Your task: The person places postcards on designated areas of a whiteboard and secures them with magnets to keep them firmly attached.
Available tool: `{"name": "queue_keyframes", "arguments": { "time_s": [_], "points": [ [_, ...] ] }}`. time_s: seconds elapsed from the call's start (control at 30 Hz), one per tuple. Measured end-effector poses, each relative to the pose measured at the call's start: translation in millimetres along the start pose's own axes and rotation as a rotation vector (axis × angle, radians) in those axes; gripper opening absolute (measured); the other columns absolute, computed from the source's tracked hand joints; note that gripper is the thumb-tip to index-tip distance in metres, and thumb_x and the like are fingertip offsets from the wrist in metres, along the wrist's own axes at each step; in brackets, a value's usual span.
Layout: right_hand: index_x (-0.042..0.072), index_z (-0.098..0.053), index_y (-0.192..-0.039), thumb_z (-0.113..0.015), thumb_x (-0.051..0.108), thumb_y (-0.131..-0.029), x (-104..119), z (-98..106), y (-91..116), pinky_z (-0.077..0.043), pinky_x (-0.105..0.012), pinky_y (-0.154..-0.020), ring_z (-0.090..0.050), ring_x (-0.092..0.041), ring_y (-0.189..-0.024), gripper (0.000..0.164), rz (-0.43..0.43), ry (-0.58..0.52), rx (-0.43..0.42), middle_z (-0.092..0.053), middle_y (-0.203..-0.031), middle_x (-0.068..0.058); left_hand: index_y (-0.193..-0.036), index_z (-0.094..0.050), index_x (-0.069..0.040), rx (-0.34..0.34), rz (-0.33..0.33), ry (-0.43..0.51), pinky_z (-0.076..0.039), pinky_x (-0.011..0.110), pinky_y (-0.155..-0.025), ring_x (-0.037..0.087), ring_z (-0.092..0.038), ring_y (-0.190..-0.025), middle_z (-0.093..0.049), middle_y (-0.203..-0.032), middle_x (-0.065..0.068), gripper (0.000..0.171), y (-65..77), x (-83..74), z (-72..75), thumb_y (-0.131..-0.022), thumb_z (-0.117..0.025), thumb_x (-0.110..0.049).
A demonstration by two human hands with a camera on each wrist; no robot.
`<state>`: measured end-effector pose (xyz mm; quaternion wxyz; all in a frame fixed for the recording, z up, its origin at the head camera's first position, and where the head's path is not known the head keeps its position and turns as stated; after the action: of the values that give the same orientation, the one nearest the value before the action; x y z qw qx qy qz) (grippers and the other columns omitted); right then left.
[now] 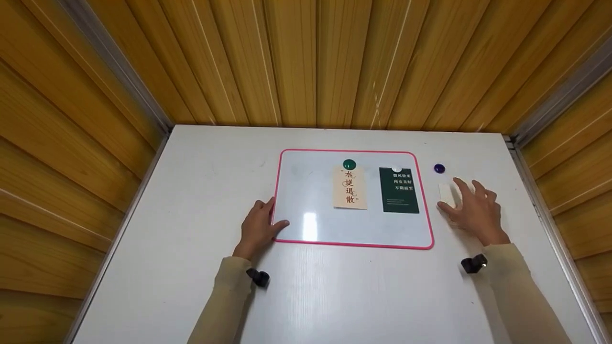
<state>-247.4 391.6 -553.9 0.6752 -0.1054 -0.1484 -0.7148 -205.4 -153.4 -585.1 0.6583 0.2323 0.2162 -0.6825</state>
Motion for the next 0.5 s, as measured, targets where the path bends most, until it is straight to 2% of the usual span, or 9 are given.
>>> {"name": "queue_keyframes", "arguments": {
  "time_s": [0.5],
  "points": [
    [0.005, -0.027, -0.159, -0.070, 0.056, -0.092, -2.4, -1.7, 6.3, -0.033, -0.079, -0.089, -0.028, -0.066, -0.119, 0.095, -0.067, -0.019, 0.077, -0.026, -0.142, -0.047, -0.153, -0.047, -0.003, -0.009, -0.015, -0.023, -0.045, 0.040, -0.077, 0.022, -0.048, -0.084, -0.056, -0.109, 0.013, 0.084, 0.3, -1.1, 0.8, -0.086, -0.083, -0.040]
  ]
}}
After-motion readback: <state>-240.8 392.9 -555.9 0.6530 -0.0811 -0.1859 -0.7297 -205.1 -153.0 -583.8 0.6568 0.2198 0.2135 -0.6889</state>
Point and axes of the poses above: each hand's wrist, its own y-axis away from the middle knuckle, its own z-axis out of the back of the hand, x = y × z, the point moved 5 cm from there along -y, towards the middle knuckle
